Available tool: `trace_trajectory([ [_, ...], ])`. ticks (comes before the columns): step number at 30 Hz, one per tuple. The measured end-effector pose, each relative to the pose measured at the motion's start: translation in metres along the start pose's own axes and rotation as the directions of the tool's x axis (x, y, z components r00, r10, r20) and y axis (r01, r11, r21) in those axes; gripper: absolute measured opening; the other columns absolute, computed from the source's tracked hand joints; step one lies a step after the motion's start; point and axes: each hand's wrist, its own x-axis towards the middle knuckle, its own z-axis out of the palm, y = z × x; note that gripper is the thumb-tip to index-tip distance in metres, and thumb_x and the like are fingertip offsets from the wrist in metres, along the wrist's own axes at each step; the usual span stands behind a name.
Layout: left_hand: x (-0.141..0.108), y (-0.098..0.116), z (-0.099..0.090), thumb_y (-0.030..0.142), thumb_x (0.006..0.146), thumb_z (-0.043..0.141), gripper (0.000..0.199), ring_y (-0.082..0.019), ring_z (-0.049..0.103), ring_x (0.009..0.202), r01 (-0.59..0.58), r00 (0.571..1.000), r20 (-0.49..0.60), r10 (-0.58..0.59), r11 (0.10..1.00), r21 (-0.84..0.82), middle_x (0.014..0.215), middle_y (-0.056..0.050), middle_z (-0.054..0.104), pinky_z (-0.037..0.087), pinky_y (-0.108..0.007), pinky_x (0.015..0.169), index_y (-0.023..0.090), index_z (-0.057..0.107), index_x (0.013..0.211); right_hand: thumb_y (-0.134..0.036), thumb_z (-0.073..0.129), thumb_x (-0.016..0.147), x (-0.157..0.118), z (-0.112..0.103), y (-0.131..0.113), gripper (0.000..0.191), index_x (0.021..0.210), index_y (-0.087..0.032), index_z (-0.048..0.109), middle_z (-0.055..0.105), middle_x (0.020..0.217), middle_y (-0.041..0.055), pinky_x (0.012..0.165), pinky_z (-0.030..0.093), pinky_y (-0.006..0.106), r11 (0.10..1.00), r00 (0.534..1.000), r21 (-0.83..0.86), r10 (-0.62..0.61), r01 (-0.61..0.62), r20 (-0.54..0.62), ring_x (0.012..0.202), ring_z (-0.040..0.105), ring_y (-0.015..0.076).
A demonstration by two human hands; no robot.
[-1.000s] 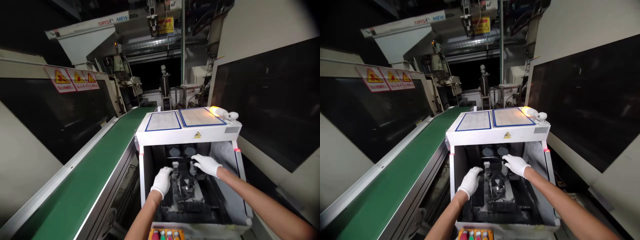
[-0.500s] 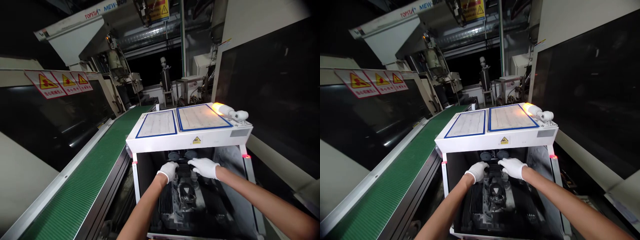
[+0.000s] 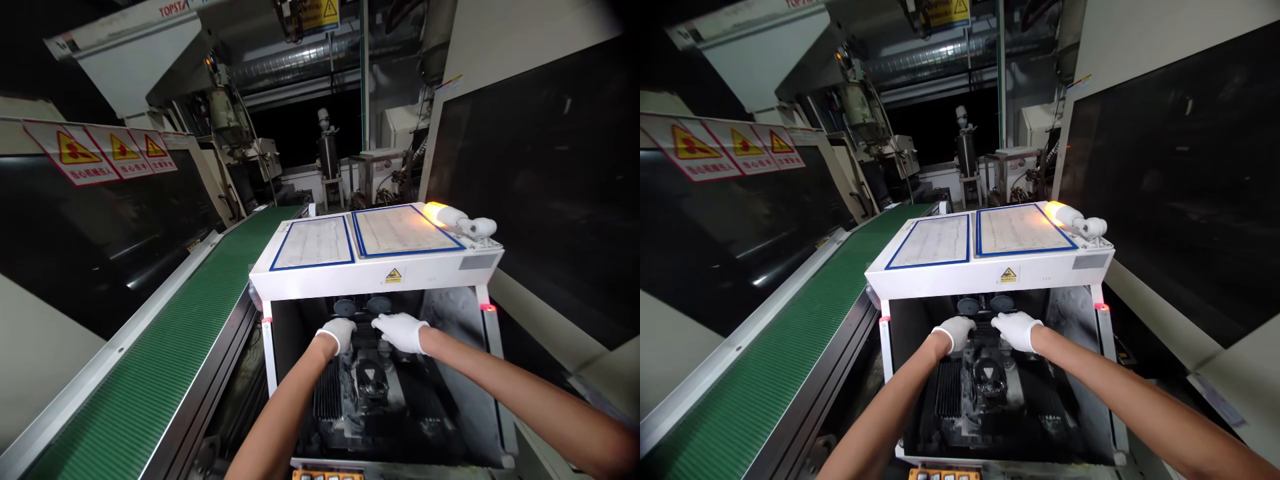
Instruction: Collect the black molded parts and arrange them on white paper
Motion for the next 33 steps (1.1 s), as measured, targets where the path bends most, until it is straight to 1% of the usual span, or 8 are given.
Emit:
trace_trajectory([
  [4,0.006,-0.002,-0.002,0.007,0.079,0.067,0.04,-0.038,0.07,0.114,-0.007,0.999,0.033,0.008,1.0,-0.014,0.12,-0.022,0.073,0.057,-0.046,0.1,0.013,0.072,0.118,-0.022,0.048,0.096,0.003,-0.002,0.001,0.038,0.132,-0.015,0.058,0.065,0.124,0.018,0.087,0.056,0.052,1.0,1.0,-0.014,0.006,-0.006,0.03,0.107,0.069,0.0384],
  [10,0.003,-0.015,0.007,0.016,0.085,0.064,0.046,-0.031,0.07,0.113,0.054,0.998,-0.04,-0.058,0.993,-0.101,0.125,-0.018,0.072,0.056,-0.036,0.097,0.015,0.061,0.131,-0.023,0.048,0.097,-0.001,0.0,0.004,0.039,0.134,-0.017,0.057,0.064,0.125,0.0167,0.088,0.055,0.049,1.0,1.0,0.016,0.018,-0.018,0.013,0.108,0.068,0.0371],
  [15,0.008,-0.021,0.007,0.016,0.083,0.065,0.039,-0.031,0.071,0.109,0.05,0.999,-0.015,-0.052,0.994,-0.1,0.119,-0.015,0.074,0.055,-0.034,0.092,0.018,0.068,0.122,-0.023,0.047,0.098,-0.002,-0.005,0.002,0.039,0.136,-0.018,0.056,0.064,0.127,0.0167,0.087,0.054,0.047,0.999,0.998,0.014,0.036,-0.037,0.053,0.109,0.068,0.0362],
  [18,0.011,-0.021,0.004,0.016,0.082,0.065,0.039,-0.03,0.072,0.105,0.045,0.999,0.01,-0.045,0.996,-0.083,0.117,-0.014,0.075,0.055,-0.033,0.088,0.018,0.07,0.12,-0.024,0.049,0.098,0.0,-0.009,0.001,0.039,0.136,-0.019,0.057,0.065,0.126,0.0159,0.085,0.054,0.045,0.999,0.997,0.004,0.04,-0.04,0.069,0.108,0.068,0.0356],
  [21,0.013,-0.02,0.0,0.016,0.082,0.065,0.043,-0.029,0.071,0.106,0.044,0.999,0.027,-0.042,0.997,-0.063,0.119,-0.015,0.075,0.055,-0.032,0.088,0.018,0.069,0.125,-0.024,0.05,0.097,0.001,-0.009,0.003,0.033,0.129,-0.017,0.059,0.067,0.12,0.0153,0.081,0.054,0.042,1.0,0.998,-0.005,0.029,-0.029,0.053,0.104,0.069,0.0336],
  [24,0.015,-0.019,-0.007,0.015,0.082,0.066,0.044,-0.03,0.071,0.108,0.035,0.998,0.057,-0.032,0.999,-0.039,0.12,-0.016,0.075,0.055,-0.033,0.09,0.016,0.069,0.125,-0.025,0.051,0.097,0.001,-0.008,0.005,0.029,0.122,-0.016,0.061,0.068,0.115,0.0148,0.076,0.054,0.042,1.0,0.999,-0.021,0.016,-0.015,0.037,0.099,0.07,0.0333],
  [28,0.015,-0.016,-0.014,0.016,0.084,0.066,0.043,-0.031,0.07,0.11,0.025,0.997,0.067,-0.024,1.0,-0.015,0.12,-0.017,0.074,0.054,-0.034,0.093,0.016,0.069,0.126,-0.024,0.052,0.097,0.002,-0.006,0.006,0.029,0.123,-0.017,0.061,0.068,0.114,0.0139,0.075,0.055,0.042,1.0,1.0,-0.026,0.005,-0.005,0.031,0.097,0.071,0.0339],
  [33,0.013,-0.013,-0.01,0.016,0.085,0.065,0.039,-0.031,0.07,0.111,0.022,0.998,0.066,-0.022,1.0,0.0,0.12,-0.015,0.075,0.055,-0.033,0.093,0.017,0.07,0.124,-0.025,0.051,0.097,0.002,-0.008,0.005,0.031,0.126,-0.016,0.06,0.068,0.116,0.0151,0.077,0.055,0.044,1.0,0.999,-0.025,0.011,-0.01,0.051,0.1,0.071,0.0344],
])
